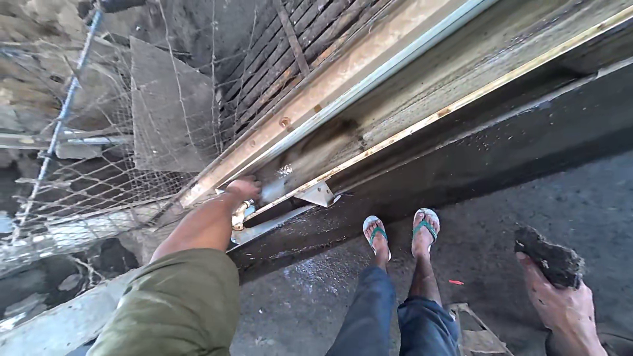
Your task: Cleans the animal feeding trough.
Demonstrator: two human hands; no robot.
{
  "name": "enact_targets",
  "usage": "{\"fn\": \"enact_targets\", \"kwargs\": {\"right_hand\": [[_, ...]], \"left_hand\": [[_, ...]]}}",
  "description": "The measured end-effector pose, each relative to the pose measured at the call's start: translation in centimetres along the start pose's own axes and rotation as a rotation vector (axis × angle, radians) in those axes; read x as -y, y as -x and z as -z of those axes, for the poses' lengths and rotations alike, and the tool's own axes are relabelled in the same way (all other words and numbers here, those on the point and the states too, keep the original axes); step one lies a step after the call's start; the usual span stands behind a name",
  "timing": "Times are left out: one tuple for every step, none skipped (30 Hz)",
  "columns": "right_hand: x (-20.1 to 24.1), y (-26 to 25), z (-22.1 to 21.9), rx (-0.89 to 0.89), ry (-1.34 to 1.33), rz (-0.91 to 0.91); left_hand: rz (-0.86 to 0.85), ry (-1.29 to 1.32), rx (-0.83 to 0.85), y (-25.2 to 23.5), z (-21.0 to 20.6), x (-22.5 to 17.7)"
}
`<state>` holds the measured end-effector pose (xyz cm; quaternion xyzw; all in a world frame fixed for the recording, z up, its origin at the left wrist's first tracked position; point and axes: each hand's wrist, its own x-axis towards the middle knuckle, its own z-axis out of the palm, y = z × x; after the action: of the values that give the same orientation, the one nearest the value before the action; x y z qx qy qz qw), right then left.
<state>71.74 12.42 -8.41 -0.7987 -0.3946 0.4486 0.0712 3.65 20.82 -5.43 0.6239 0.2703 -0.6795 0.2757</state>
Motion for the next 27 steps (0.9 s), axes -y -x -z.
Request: {"fn": "enact_targets", "kwargs": {"right_hand": [[-0.2,0.1,0.0,0.000,-0.003,-0.002],[-0.4,0.1,0.0,-0.001,-0.008,0.000],[-0.6,0.1,-0.1,-0.007,-0.015,0.005],[-0.8,0.2,-0.1,-0.010,-0.020,0.008],[-1.0,0.4,-0.1,-0.010,-0.021,0.010],[-1.1,0.5,-0.2,-0.011,-0.021,0.013],[-1.2,0.6,-0.3,-0.012,-0.021,0.013],[-1.3,0.7,-0.3,-0.009,-0.022,0.014],[-1.4,0.7,-0.3,-0.003,-0.018,0.017],[-1.6,0.7,-0.3,0.010,-0.011,0.019],[-1.7,0.7,-0.3,0.013,-0.009,0.020],[-1.8,0.8,-0.3,0.006,-0.010,0.023],[-1.8,0.9,-0.3,0.003,-0.013,0.021],[-1.7,1.1,-0.2,0.000,-0.018,0.020],[-1.7,1.2,-0.2,-0.007,-0.024,0.016],[-1.6,1.3,-0.2,-0.012,-0.032,0.012],[-1.5,1.5,-0.2,-0.016,-0.037,0.009],[-1.4,1.7,-0.1,-0.017,-0.037,0.003],[-1.3,1.8,0.0,-0.016,-0.034,0.000],[-1.2,1.9,0.1,-0.018,-0.032,0.004],[-0.9,2.0,0.2,-0.020,-0.030,0.012],[-0.7,2.1,0.3,-0.024,-0.025,0.019],[-0.4,2.3,0.3,-0.026,-0.023,0.027],[0.0,2.4,0.3,-0.023,-0.019,0.039],[0.6,2.5,0.3,-0.018,-0.012,0.050],[1.3,2.6,0.3,-0.014,-0.003,0.064],[2.1,2.8,0.3,-0.004,0.004,0.074]], "left_hand": [[-0.006,-0.002,-0.007,0.0,-0.2,0.0],[-0.015,-0.012,-0.022,-0.1,-0.5,0.1],[-0.025,-0.038,-0.032,-0.3,-0.8,0.2],[-0.035,-0.072,-0.043,-0.4,-1.0,0.3],[-0.040,-0.097,-0.051,-0.3,-1.0,0.3],[-0.041,-0.104,-0.056,-0.2,-1.0,0.2],[-0.041,-0.107,-0.060,-0.1,-0.9,0.1],[-0.038,-0.098,-0.055,0.0,-0.8,0.0],[-0.035,-0.064,-0.065,0.0,-0.9,0.1],[-0.026,0.000,-0.092,-0.3,-1.2,0.2],[-0.010,0.046,-0.105,-0.6,-1.5,0.3],[0.019,0.090,-0.103,-0.8,-1.7,0.3],[0.071,0.130,-0.079,-0.9,-1.3,0.0],[0.159,0.187,-0.037,-0.7,-0.6,-0.4],[0.270,0.307,-0.011,-0.2,0.5,-0.8],[0.359,0.469,-0.001,0.5,1.5,-1.1],[0.419,0.643,0.006,0.9,1.9,-1.2],[0.440,0.793,0.017,1.1,2.0,-1.0],[0.436,0.927,0.031,0.9,1.7,-0.7],[0.411,1.085,0.056,0.6,1.4,-0.5],[0.397,1.253,0.080,0.4,1.2,-0.6],[0.392,1.365,0.102,0.2,1.2,-0.8],[0.361,1.387,0.114,0.1,1.3,-1.0],[0.313,1.348,0.108,0.1,1.4,-1.1],[0.267,1.279,0.093,0.2,1.6,-1.0],[0.247,1.199,0.072,0.3,2.1,-1.2],[0.239,1.134,0.054,0.6,2.6,-1.6]]}}
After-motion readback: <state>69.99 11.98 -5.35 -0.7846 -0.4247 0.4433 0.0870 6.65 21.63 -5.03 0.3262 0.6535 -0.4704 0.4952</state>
